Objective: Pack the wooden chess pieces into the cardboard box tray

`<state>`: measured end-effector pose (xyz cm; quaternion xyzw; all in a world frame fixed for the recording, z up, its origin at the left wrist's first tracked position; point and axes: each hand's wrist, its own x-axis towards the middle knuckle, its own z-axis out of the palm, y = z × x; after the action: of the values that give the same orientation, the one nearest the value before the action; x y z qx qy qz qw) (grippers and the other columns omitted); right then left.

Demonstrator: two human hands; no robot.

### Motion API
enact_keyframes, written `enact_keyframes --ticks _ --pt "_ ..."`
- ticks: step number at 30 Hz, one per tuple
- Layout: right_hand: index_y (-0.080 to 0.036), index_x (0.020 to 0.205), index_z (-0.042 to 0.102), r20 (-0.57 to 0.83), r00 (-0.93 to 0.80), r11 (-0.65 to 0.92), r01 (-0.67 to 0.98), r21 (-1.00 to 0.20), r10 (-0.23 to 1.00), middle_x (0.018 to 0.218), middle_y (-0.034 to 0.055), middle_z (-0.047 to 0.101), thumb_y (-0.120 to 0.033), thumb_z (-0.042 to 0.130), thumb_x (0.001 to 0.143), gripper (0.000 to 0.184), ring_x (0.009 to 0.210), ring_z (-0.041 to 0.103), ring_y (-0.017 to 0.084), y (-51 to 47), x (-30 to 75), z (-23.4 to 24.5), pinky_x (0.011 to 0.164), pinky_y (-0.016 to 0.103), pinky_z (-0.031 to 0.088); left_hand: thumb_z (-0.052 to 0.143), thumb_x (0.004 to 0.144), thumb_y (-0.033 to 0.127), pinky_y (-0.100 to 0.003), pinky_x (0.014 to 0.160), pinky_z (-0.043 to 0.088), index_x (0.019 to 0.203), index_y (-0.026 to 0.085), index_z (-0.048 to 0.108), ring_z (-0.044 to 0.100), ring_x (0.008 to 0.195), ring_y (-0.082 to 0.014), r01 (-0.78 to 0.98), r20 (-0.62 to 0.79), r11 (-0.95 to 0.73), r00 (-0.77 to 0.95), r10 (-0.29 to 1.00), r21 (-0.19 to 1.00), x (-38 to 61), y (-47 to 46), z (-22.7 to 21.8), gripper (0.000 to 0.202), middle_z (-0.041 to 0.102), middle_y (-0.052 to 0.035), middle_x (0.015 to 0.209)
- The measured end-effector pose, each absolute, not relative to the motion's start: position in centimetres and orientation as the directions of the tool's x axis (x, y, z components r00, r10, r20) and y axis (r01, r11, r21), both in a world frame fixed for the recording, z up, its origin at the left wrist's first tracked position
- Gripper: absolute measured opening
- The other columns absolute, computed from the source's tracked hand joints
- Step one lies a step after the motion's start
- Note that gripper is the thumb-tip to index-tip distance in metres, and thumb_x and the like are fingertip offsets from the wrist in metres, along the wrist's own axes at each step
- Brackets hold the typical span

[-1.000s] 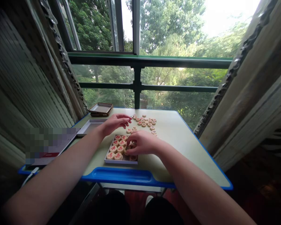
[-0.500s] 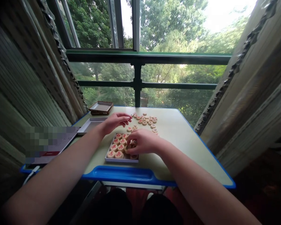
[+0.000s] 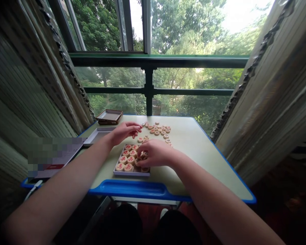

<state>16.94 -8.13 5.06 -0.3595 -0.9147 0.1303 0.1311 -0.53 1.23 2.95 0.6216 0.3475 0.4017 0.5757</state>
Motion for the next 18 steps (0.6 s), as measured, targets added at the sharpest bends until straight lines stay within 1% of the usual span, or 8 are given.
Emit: enact_keyframes --ticks 7,10,12,14,16,18 --pt "-0.019 0.076 0.068 0.158 -0.711 0.715 0.615 -0.332 0.685 0.071 0.0005 0.061 -0.024 0.065 0.067 0.011 0.062 0.049 0.01 -8.3 16.7 5.1 0.056 0.021 0.034 0.07 0.066 0.026 -0.022 0.049 0.043 0.082 0.007 0.065 0.053 0.051 -0.0074 -0.035 0.108 -0.103 0.438 0.892 0.994 -0.7 1.5 2.8 0.026 0.065 -0.0074 0.072" --pt "-0.019 0.078 0.069 0.151 -0.703 0.706 0.627 -0.33 0.695 0.074 0.001 0.062 -0.023 0.064 0.067 0.013 0.064 0.05 0.011 -8.2 17.0 5.4 0.058 0.021 0.035 0.071 0.065 0.026 -0.022 0.049 0.043 0.082 0.007 0.065 0.053 0.051 -0.0073 -0.021 0.1 -0.101 0.439 0.893 0.995 -0.7 1.5 2.8 0.026 0.065 -0.0072 0.072" --pt "-0.019 0.082 0.069 0.156 -0.676 0.685 0.658 -0.312 0.72 0.076 0.0014 0.062 -0.024 0.061 0.069 0.016 0.066 0.051 0.012 -8.0 17.4 5.7 0.06 0.022 0.035 0.071 0.065 0.026 -0.022 0.049 0.043 0.081 0.008 0.065 0.053 0.051 -0.0074 -0.014 0.097 -0.101 0.442 0.892 0.995 -0.7 1.5 2.8 0.026 0.065 -0.0068 0.072" --pt "-0.019 0.083 0.068 0.167 -0.6 0.622 0.736 -0.269 0.782 0.076 0.0021 0.063 -0.025 0.055 0.072 0.018 0.065 0.052 0.012 -7.5 18.1 6.0 0.06 0.023 0.035 0.071 0.065 0.027 -0.022 0.049 0.043 0.082 0.008 0.065 0.053 0.051 -0.0073 -0.008 0.094 -0.101 0.442 0.892 0.995 -0.7 1.5 2.8 0.026 0.065 -0.0065 0.072" --pt "-0.019 0.083 0.068 0.166 -0.477 0.503 0.841 -0.199 0.863 0.077 0.0035 0.064 -0.025 0.051 0.073 0.021 0.066 0.052 0.014 -6.9 18.7 6.2 0.059 0.024 0.035 0.07 0.066 0.027 -0.022 0.05 0.042 0.083 0.008 0.065 0.052 0.052 -0.0071 0.003 0.087 -0.098 0.441 0.894 0.995 -0.8 1.6 2.7 0.026 0.065 -0.0066 0.073" --pt "-0.019 0.082 0.069 0.136 -0.356 0.373 0.92 -0.125 0.925 0.08 0.0052 0.065 -0.026 0.049 0.073 0.022 0.068 0.054 0.016 -6.5 19.1 6.3 0.057 0.025 0.034 0.07 0.066 0.026 -0.022 0.049 0.042 0.083 0.008 0.065 0.052 0.052 -0.0073 0.012 0.083 -0.099 0.442 0.893 0.995 -0.8 1.7 2.6 0.025 0.064 -0.0069 0.073"
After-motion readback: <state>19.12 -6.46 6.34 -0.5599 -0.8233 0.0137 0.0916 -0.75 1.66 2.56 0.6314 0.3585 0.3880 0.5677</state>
